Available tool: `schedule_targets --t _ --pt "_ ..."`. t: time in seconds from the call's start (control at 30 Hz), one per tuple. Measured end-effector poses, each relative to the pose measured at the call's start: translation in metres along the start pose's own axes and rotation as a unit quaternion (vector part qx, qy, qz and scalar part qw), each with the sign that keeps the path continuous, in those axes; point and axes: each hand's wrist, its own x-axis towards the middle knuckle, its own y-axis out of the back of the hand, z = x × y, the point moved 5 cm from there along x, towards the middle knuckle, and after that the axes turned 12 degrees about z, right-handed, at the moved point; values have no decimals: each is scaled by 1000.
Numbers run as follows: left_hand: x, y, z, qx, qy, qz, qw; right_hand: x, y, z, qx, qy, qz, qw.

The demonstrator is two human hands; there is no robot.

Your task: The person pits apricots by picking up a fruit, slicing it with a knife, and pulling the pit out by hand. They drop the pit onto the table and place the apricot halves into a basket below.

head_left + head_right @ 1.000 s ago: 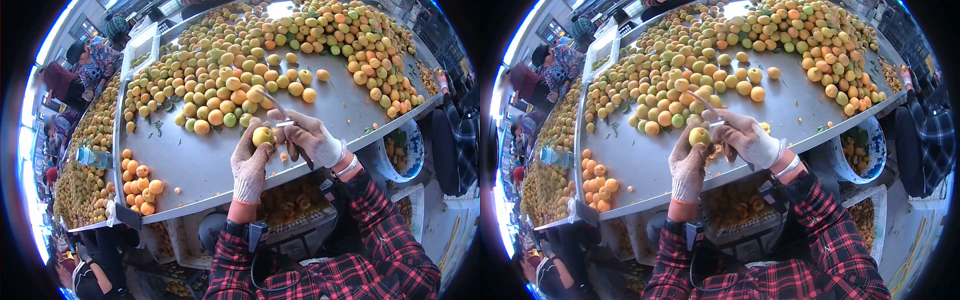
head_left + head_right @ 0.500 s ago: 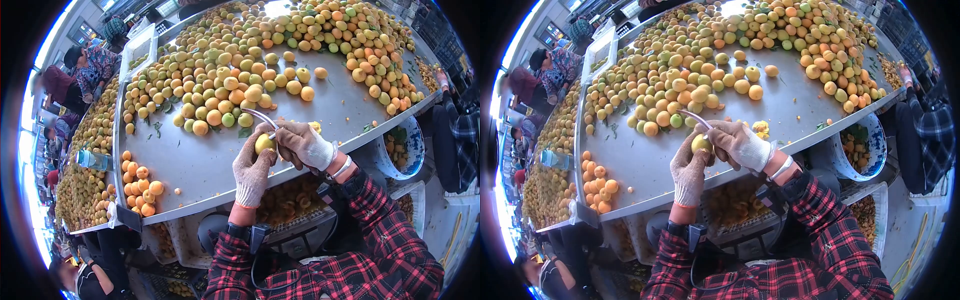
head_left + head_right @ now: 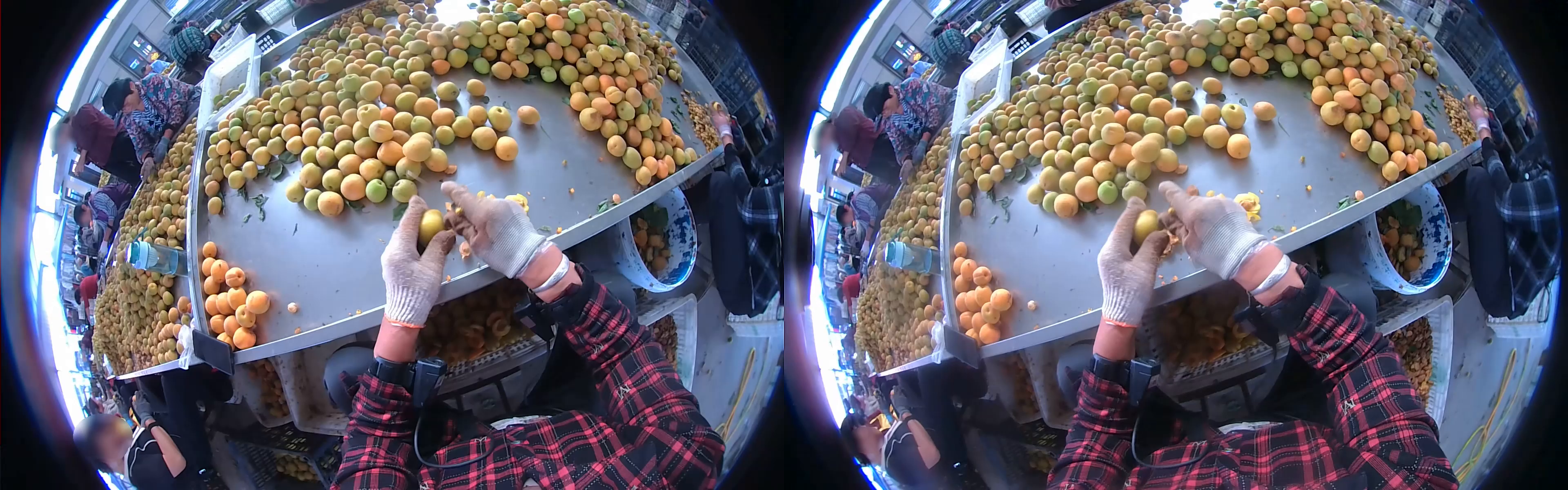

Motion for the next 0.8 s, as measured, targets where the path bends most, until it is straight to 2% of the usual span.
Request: schedule_targets --t 0.03,0.07,0.1,0.13,0.17,0.2,0.23,0.3,0.47,0.57,0.67,0.73,0.77,0.8 --pt "1 1 4 -1 0 0 1000 3 4 0 34 -30 11 999" --pt "2 3 4 -159 89 15 983 0 0 7 139 -63 45 987" --pt "3 4 1 -312 173 32 934 0 2 5 140 -59 43 987" --pt "4 5 0 -363 173 33 915 -3 -1 7 248 -149 -28 957" --pt "4 6 -3 -362 173 35 915 -9 -5 5 350 -237 -98 901" --pt "3 5 -7 -375 199 37 905 -12 -4 -6 391 -264 -102 876" --pt "2 4 -9 -388 225 38 893 -14 -6 -7 392 -264 -102 876" --pt "2 5 -4 -402 219 35 888 -15 -8 -11 325 -181 -109 922" --pt "-3 2 -9 -393 194 57 897 -18 -18 -16 314 -206 -117 919" --pt "-3 4 -9 -377 187 61 905 -18 -13 -21 280 -174 -87 940" --pt "1 9 -8 -334 183 17 925 -12 -8 -23 262 -195 -141 935" --pt "2 8 -8 -342 212 -16 915 -14 -9 -21 308 -245 -204 896" --pt "1 6 -4 -341 211 -18 916 -16 -10 -21 309 -245 -202 896" --pt "0 3 8 -384 196 3 903 -15 -7 -22 286 -187 -152 928"
